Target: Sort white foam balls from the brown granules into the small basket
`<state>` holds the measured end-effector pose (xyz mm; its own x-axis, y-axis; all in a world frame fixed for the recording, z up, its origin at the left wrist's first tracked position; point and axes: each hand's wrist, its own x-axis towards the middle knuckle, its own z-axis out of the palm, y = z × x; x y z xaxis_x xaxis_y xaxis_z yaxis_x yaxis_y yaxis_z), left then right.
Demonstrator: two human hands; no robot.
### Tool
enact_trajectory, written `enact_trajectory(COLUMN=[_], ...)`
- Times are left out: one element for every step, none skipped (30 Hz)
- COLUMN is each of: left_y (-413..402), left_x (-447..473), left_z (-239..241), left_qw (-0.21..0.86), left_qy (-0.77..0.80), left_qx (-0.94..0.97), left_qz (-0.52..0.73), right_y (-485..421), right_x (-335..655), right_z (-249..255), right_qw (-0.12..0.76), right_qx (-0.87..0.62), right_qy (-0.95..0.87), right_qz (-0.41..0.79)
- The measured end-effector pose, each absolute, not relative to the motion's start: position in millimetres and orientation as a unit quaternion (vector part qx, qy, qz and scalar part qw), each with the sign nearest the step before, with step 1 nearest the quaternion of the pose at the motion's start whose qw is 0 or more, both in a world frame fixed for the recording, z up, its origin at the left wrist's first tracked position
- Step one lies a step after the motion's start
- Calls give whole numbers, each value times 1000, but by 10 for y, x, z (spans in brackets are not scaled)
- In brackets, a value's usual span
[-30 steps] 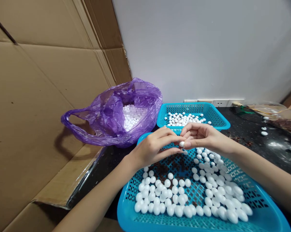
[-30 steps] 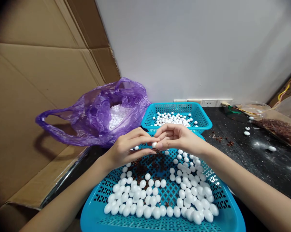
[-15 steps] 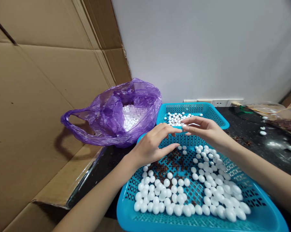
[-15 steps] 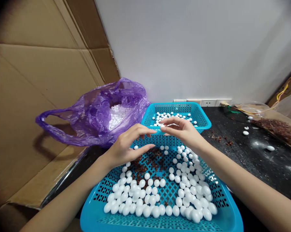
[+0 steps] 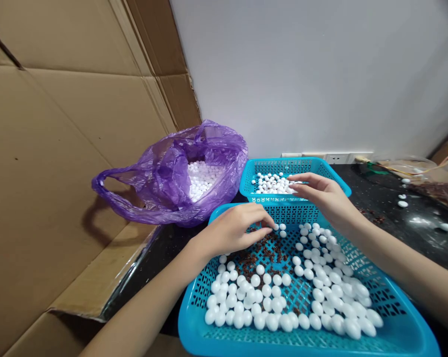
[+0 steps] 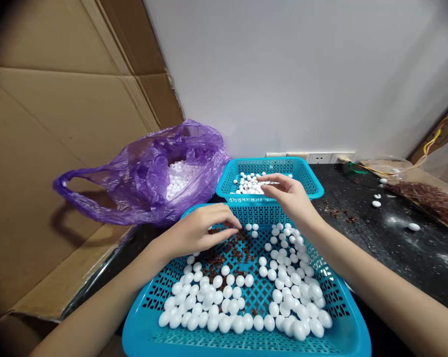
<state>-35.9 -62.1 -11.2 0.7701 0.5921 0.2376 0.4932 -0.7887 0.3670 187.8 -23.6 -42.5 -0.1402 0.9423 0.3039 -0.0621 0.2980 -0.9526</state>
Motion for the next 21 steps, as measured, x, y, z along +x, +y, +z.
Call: enact_trajectory(left_y=[-618, -614, -610, -606, -603, -600, -600, -602, -605, -610, -615, -621, -626, -629, -631, -630, -627, -623, -619, -615, -612], left_x=[-367, -375, -383, -390, -396, -399, -400, -399, -395, -391, -386, -383, -380, -380, -381, -383, -386, -389, -391, -393, -393], left_z=[-121, -132, -144, -156, -166, -172, -175, -173, -166, -157, -147, -136, -127, -121, -118, -119, -123, -129, -136, -142, -148], left_qw=[161, 175, 185, 190, 193, 196, 198, 201, 204, 207, 209, 212, 215, 217, 218, 219, 219, 219, 219, 220, 220], left_qy=[291, 293, 296, 302, 307, 311, 312, 311, 307, 303, 298, 292, 287, 284, 283, 284, 288, 291, 293, 294, 294], left_qx=[933, 934, 934, 933, 931, 930, 929, 929, 929, 930, 931, 933, 934, 934, 934, 933, 932, 931, 930, 930, 930], left_qz=[137, 103, 74, 53, 37, 27, 20, 17, 15, 15, 13, 10, 6, 1, -4, -10, -15, -19, -23, -27, -30], right_y=[-264, -294, -326, -357, -387, -413, -434, -450, -461, -467, -470, -471, -471, -471, -472, -473, -474, -475, -476, -477, -477], right_x=[1862, 1845, 1830, 1817, 1808, 1802, 1798, 1797, 1798, 1800, 1802, 1804, 1805, 1806, 1806, 1806, 1806, 1807, 1806, 1806, 1806], right_z=[-407, -390, -375, -364, -356, -352, -351, -352, -354, -356, -356, -355, -352, -349, -345, -341, -338, -337, -335, -335, -335], right_qw=[525, 502, 466, 416, 352, 288, 234, 191, 162, 143, 131, 122, 114, 107, 101, 96, 93, 90, 89, 88, 86], right_qx=[-360, -348, -334, -318, -295, -271, -249, -234, -226, -224, -225, -226, -227, -227, -226, -226, -226, -227, -228, -229, -229], right_qy=[-625, -661, -702, -748, -793, -832, -862, -883, -895, -902, -905, -906, -905, -904, -903, -902, -901, -901, -901, -901, -901], right_qz=[451, 436, 422, 408, 399, 388, 373, 359, 348, 339, 336, 337, 341, 346, 351, 355, 357, 358, 358, 358, 358])
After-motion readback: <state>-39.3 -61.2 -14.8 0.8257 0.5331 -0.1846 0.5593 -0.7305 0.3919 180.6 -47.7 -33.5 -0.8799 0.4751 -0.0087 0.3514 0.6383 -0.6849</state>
